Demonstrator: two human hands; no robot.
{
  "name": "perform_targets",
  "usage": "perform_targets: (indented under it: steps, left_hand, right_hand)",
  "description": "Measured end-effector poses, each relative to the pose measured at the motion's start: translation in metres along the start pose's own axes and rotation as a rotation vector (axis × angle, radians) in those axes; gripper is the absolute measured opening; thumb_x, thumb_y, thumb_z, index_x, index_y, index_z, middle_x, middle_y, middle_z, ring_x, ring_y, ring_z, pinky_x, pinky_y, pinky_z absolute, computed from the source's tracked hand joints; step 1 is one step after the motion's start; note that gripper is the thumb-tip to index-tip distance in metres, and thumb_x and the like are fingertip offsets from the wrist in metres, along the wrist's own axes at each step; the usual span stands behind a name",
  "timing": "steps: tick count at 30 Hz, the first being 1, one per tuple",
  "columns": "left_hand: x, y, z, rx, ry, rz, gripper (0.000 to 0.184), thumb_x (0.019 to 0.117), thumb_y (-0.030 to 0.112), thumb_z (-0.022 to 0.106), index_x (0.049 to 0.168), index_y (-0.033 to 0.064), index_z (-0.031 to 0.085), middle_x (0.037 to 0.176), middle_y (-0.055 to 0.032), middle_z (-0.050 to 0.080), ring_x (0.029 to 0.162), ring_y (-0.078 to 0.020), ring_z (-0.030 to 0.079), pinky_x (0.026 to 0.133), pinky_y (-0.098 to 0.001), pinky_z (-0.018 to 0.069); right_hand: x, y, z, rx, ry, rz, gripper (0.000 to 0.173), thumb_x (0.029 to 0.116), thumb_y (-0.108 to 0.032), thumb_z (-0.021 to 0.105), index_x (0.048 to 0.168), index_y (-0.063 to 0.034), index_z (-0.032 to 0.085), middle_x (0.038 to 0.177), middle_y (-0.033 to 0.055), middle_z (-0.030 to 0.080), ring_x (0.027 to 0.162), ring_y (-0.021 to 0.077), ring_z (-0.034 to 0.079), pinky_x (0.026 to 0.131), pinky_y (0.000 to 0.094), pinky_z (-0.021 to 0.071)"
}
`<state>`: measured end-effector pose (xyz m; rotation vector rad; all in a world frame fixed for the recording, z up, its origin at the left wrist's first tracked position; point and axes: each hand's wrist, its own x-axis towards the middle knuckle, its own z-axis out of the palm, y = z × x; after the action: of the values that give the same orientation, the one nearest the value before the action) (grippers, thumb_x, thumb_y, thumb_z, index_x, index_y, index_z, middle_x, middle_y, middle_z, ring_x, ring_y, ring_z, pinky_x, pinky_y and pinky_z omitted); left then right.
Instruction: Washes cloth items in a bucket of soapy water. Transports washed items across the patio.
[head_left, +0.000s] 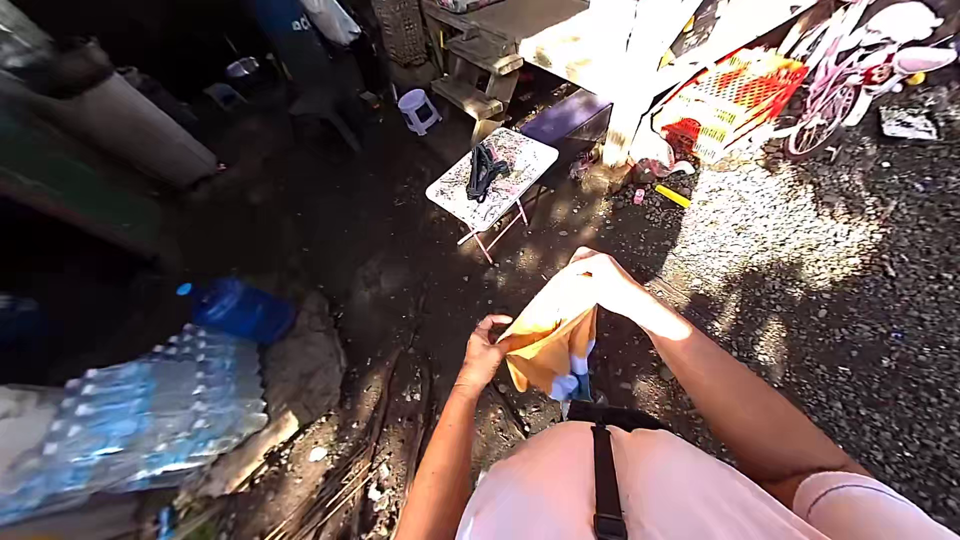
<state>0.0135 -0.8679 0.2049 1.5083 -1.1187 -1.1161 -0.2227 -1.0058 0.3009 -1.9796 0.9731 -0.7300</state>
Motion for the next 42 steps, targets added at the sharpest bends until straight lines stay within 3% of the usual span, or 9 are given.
perform_targets:
  steps: [4,7,12,17,21,25,29,32,42]
  left_hand:
    - [0.035,0.028,-0.017,-0.160,-0.088,0.168,0.028,0.0898,-0.004,0.063,0.116,0.0007,0.071,0.130,-0.0126,0.065,0.110,-0.0169,0.066,0.095,-0.0334,0.0573]
    - [0.060,0.023,-0.030,0.352,0.025,0.180,0.034,0.0889,-0.005,0.052,0.099,0.0099,0.081,0.136,-0.0179,0.060,0.129,-0.0268,0.056,0.110,-0.0414,0.0454]
    - [0.085,0.062,-0.075,1.148,0.242,-0.162,0.055,0.0899,-0.002,0.057,0.128,0.0340,0.074,0.166,-0.0172,0.031,0.131,-0.0472,0.053,0.100,-0.0628,0.0453]
    - [0.110,0.071,-0.096,1.220,0.576,0.090,0.049,0.0820,-0.007,0.066,0.122,0.0198,0.076,0.159,-0.0248,0.042,0.122,-0.0512,0.059,0.095,-0.0662,0.0473]
    - [0.155,0.007,-0.116,1.193,0.315,-0.449,0.058,0.0838,0.000,0.072,0.140,0.0148,0.064,0.169,-0.0223,0.022,0.140,-0.0524,0.044,0.105,-0.0676,0.0413]
    - [0.207,-0.010,-0.152,1.009,0.124,-0.792,0.077,0.0888,0.008,0.072,0.158,0.0231,0.042,0.170,-0.0222,0.015,0.130,-0.0494,0.056,0.096,-0.0602,0.0549]
    - [0.247,-0.011,-0.187,0.864,0.160,-0.716,0.071,0.0924,0.002,0.065,0.158,0.0110,0.038,0.156,-0.0302,0.038,0.129,-0.0467,0.058,0.103,-0.0566,0.0528]
    - [0.261,-0.016,-0.210,0.674,0.268,-0.512,0.060,0.0940,0.002,0.066,0.149,-0.0057,0.044,0.141,-0.0347,0.053,0.133,-0.0461,0.054,0.114,-0.0547,0.0436]
    - [0.249,-0.027,-0.260,0.475,0.639,-0.522,0.059,0.0909,-0.007,0.055,0.149,-0.0113,0.042,0.140,-0.0378,0.053,0.134,-0.0488,0.052,0.115,-0.0606,0.0376]
  right_hand:
    - [0.041,0.092,-0.004,-0.553,-0.232,0.063,0.036,0.0965,-0.007,0.061,0.127,-0.0221,0.073,0.164,0.0156,0.035,0.131,0.0466,0.052,0.098,0.0653,0.0493]
    - [0.087,0.102,0.002,-0.614,-0.545,0.080,0.059,0.0914,-0.011,0.067,0.144,-0.0364,0.060,0.173,0.0147,0.011,0.140,0.0535,0.038,0.097,0.0724,0.0397]
    - [0.166,0.059,0.023,-0.520,-0.534,-0.074,0.062,0.0856,-0.005,0.070,0.133,-0.0441,0.067,0.172,0.0066,0.019,0.140,0.0456,0.040,0.101,0.0684,0.0398]
    - [0.219,0.023,0.069,-0.386,-0.320,-0.227,0.055,0.0933,-0.006,0.060,0.140,-0.0353,0.063,0.169,0.0084,0.026,0.139,0.0412,0.045,0.105,0.0606,0.0426]
    - [0.261,0.078,0.133,-0.454,-0.667,-0.231,0.052,0.0944,-0.012,0.063,0.143,-0.0310,0.060,0.170,0.0146,0.022,0.138,0.0499,0.043,0.103,0.0671,0.0392]
    - [0.312,0.109,0.170,-0.531,-0.875,-0.146,0.060,0.0945,-0.013,0.067,0.148,-0.0359,0.055,0.171,0.0136,0.020,0.141,0.0495,0.040,0.103,0.0693,0.0403]
    - [0.352,0.126,0.186,-0.123,-0.942,-0.062,0.048,0.0923,-0.004,0.065,0.139,-0.0167,0.066,0.144,0.0179,0.058,0.130,0.0358,0.056,0.107,0.0562,0.0454]
    - [0.395,0.138,0.180,0.207,-0.822,0.001,0.033,0.0972,-0.015,0.067,0.128,-0.0015,0.069,0.123,0.0199,0.070,0.108,0.0258,0.069,0.098,0.0425,0.0534]
    - [0.584,0.259,0.180,0.265,-0.090,0.884,0.032,0.1057,-0.023,0.057,0.129,-0.0024,0.062,0.104,0.0125,0.067,0.082,0.0175,0.063,0.072,0.0344,0.0523]
